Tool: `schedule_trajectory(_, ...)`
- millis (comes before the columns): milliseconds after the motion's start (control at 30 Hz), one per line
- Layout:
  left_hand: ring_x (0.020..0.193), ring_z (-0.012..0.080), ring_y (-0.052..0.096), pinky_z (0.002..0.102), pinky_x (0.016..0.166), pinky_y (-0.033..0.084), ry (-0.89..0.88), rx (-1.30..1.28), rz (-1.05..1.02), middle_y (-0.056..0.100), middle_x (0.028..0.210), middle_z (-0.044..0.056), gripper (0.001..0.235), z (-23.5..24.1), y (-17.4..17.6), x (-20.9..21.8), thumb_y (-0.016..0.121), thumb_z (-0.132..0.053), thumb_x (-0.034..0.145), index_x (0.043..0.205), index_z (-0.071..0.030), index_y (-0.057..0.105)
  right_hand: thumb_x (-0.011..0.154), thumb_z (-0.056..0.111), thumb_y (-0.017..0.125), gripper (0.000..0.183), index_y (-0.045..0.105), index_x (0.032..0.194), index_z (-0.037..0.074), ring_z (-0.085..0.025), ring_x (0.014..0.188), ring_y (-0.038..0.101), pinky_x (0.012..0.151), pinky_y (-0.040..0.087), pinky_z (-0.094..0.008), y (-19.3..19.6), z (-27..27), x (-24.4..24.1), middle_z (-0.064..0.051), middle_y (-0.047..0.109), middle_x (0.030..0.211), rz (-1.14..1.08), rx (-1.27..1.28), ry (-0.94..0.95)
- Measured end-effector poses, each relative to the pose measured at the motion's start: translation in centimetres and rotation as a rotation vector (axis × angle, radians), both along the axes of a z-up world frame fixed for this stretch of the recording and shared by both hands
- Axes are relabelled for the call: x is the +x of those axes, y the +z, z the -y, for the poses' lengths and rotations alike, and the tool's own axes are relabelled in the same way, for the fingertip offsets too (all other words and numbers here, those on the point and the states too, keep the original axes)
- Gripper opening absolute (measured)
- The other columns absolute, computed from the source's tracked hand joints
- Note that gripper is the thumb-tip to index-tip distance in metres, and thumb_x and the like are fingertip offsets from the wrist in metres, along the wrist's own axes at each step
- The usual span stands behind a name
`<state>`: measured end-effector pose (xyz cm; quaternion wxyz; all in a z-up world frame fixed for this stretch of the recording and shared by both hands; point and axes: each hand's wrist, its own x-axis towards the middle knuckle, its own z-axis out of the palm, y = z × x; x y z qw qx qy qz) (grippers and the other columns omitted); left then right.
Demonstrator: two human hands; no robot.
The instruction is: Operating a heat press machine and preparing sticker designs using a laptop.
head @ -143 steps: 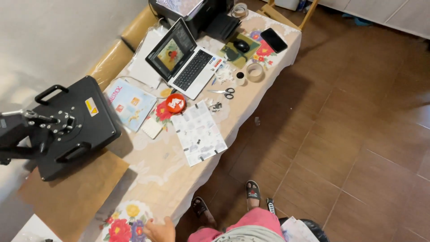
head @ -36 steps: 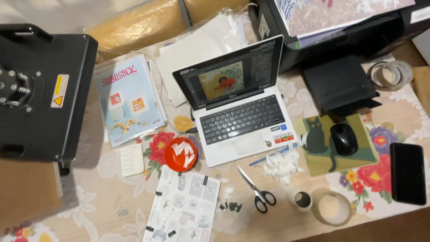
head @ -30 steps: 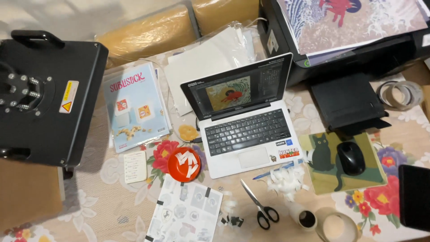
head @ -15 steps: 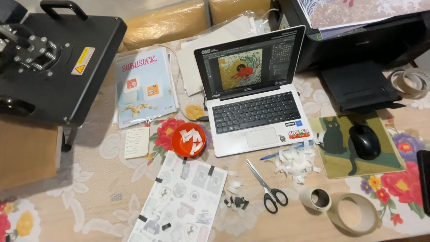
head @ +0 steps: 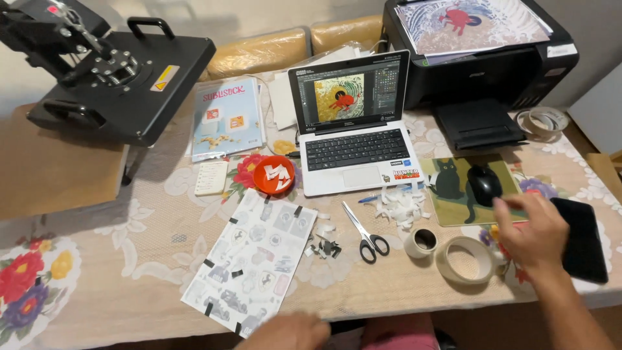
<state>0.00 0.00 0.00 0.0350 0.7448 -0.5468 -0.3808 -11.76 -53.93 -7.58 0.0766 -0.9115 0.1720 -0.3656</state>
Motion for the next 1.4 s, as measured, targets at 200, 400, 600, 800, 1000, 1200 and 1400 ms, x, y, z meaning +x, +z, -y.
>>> schedule_trajectory(200, 0.096, 0.0270, 0.067, 0.047, 0.091, 0.057, 0.538, -0.758, 0.541, 0.072, 0.112, 0.010, 0.017, 15.2, -0.7, 14.2, 0.066, -0.026, 0.115, 0.115, -0.009, 0.069, 0.104, 0.047, 0.084, 0.039, 0.087, 0.126, 0.015, -0.029, 0.114, 0.075, 0.103, 0.060, -0.047, -1.8, 1.5, 10.1, -0.006, 0.084, 0.118, -0.077, -0.206, -0.147)
schedule_trajectory(400, 0.124, 0.0317, 0.067, 0.051, 0.108, 0.053, 0.677, -0.895, 0.756, 0.075, 0.130, 0.015, 0.032, 21.6, -4.6, 22.2, 0.063, -0.031, 0.115, 0.130, -0.005, 0.073, 0.096, 0.040, 0.077, 0.045, 0.087, 0.132, 0.015, -0.029, 0.117, 0.067, 0.095, 0.054, -0.041, -3.9, 3.1, 9.5, -0.008, 0.079, 0.123, -0.083, -0.208, -0.249)
schedule_trajectory(600, 0.133, 0.0363, 0.062, 0.056, 0.116, 0.044, 0.754, -0.881, 0.840, 0.071, 0.138, 0.019, 0.045, 23.3, -8.3, 24.7, 0.060, -0.043, 0.115, 0.137, -0.005, 0.068, 0.100, 0.042, 0.076, 0.044, 0.089, 0.135, 0.021, -0.033, 0.124, 0.068, 0.088, 0.059, -0.041, -4.4, 2.8, 9.4, -0.008, 0.082, 0.129, -0.142, -0.150, -0.309)
schedule_trajectory(800, 0.150, 0.0401, 0.051, 0.058, 0.129, 0.031, 0.813, -0.664, 0.726, 0.063, 0.154, 0.023, 0.062, 23.7, -7.5, 25.1, 0.041, -0.055, 0.119, 0.149, -0.006, 0.064, 0.102, 0.037, 0.079, 0.042, 0.089, 0.138, 0.017, -0.033, 0.129, 0.069, 0.098, 0.065, -0.048, -3.8, 2.5, 9.3, -0.006, 0.082, 0.134, -0.118, -0.088, -0.210)
schedule_trajectory(1000, 0.148, 0.0421, 0.054, 0.061, 0.127, 0.033, 0.774, -0.715, 0.741, 0.067, 0.148, 0.025, 0.062, 23.4, -7.0, 24.5, 0.044, -0.055, 0.118, 0.143, -0.004, 0.069, 0.099, 0.036, 0.087, 0.038, 0.092, 0.134, 0.021, -0.030, 0.129, 0.072, 0.094, 0.066, -0.044, -4.3, 2.5, 9.3, -0.001, 0.083, 0.134, -0.071, -0.139, -0.156)
schedule_trajectory(1200, 0.155, 0.0441, 0.047, 0.063, 0.131, 0.025, 0.700, -0.655, 0.612, 0.058, 0.162, 0.029, 0.075, 22.9, -5.4, 23.6, 0.032, -0.060, 0.118, 0.156, -0.002, 0.061, 0.098, 0.030, 0.091, 0.033, 0.092, 0.128, 0.017, -0.027, 0.124, 0.076, 0.118, 0.064, -0.047, -4.8, 3.0, 9.4, -0.004, 0.083, 0.131, -0.003, -0.207, -0.097)
schedule_trajectory(1400, 0.145, 0.0428, 0.055, 0.062, 0.127, 0.033, 0.712, -0.680, 0.654, 0.067, 0.145, 0.026, 0.068, 22.9, -5.8, 23.8, 0.037, -0.059, 0.118, 0.141, -0.003, 0.067, 0.099, 0.034, 0.091, 0.034, 0.093, 0.131, 0.021, -0.028, 0.124, 0.074, 0.101, 0.065, -0.044, -5.0, 3.1, 9.5, 0.000, 0.083, 0.134, -0.026, -0.210, -0.132)
